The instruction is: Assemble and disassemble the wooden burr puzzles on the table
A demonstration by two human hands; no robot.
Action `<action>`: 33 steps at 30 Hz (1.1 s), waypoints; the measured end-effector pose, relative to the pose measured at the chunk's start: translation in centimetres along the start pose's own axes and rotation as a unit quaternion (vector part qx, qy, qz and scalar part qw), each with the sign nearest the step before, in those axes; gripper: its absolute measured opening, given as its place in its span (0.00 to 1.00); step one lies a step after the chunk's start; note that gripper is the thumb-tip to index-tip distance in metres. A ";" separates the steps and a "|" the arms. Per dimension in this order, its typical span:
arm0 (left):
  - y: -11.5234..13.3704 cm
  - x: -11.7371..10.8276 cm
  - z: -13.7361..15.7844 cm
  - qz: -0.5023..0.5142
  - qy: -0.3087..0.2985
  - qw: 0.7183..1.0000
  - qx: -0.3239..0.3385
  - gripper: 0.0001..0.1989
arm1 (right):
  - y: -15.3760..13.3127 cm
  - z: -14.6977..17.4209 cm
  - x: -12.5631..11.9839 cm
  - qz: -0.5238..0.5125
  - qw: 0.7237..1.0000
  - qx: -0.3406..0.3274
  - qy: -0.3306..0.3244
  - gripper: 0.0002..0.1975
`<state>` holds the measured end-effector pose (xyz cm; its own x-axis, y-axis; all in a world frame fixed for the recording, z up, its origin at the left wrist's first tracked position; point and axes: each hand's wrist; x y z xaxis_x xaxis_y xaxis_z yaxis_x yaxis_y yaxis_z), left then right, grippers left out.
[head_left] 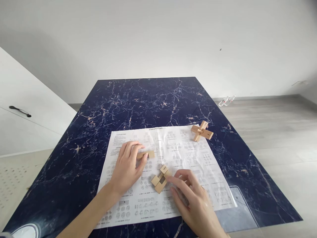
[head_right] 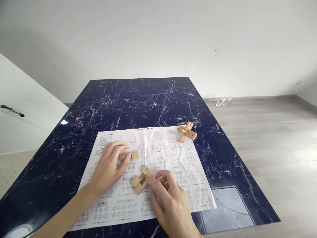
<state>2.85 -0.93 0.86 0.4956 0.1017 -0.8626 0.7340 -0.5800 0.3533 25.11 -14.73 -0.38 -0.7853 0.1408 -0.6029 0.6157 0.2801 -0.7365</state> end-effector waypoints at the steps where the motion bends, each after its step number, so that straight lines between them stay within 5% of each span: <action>1: 0.1 -0.1 0.0 0.004 0.011 1.000 0.017 0.09 | -0.1 -0.1 0.1 0.009 1.000 -0.013 -0.006 0.17; 4: 0.7 -0.5 0.0 0.035 0.017 0.994 0.106 0.11 | -0.3 -0.4 0.1 0.027 0.999 -0.026 -0.026 0.19; 11: 2.1 -1.1 0.4 0.083 -0.076 0.963 0.247 0.15 | 0.1 0.3 -0.5 0.034 0.999 -0.007 -0.019 0.13; 18: 2.4 -0.8 0.3 0.062 -0.122 0.962 0.235 0.23 | 0.9 1.9 -0.7 0.024 0.999 0.023 0.033 0.09; 33: 1.9 -0.5 0.4 0.036 -0.089 0.970 0.222 0.12 | 1.2 0.8 -1.2 -0.063 0.998 -0.015 0.019 0.09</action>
<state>3.86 -2.37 1.79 0.4207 -0.0711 -0.9044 0.4075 -0.8759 0.2584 26.83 -15.35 -0.79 -0.8581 0.1378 -0.4947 0.5109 0.3263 -0.7953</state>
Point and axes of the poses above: each hand's wrist, its own z-axis away from the middle knuckle, its own x-axis out of the palm, y = z × x, and after that the axes turned 5 degrees about -z, right-handed
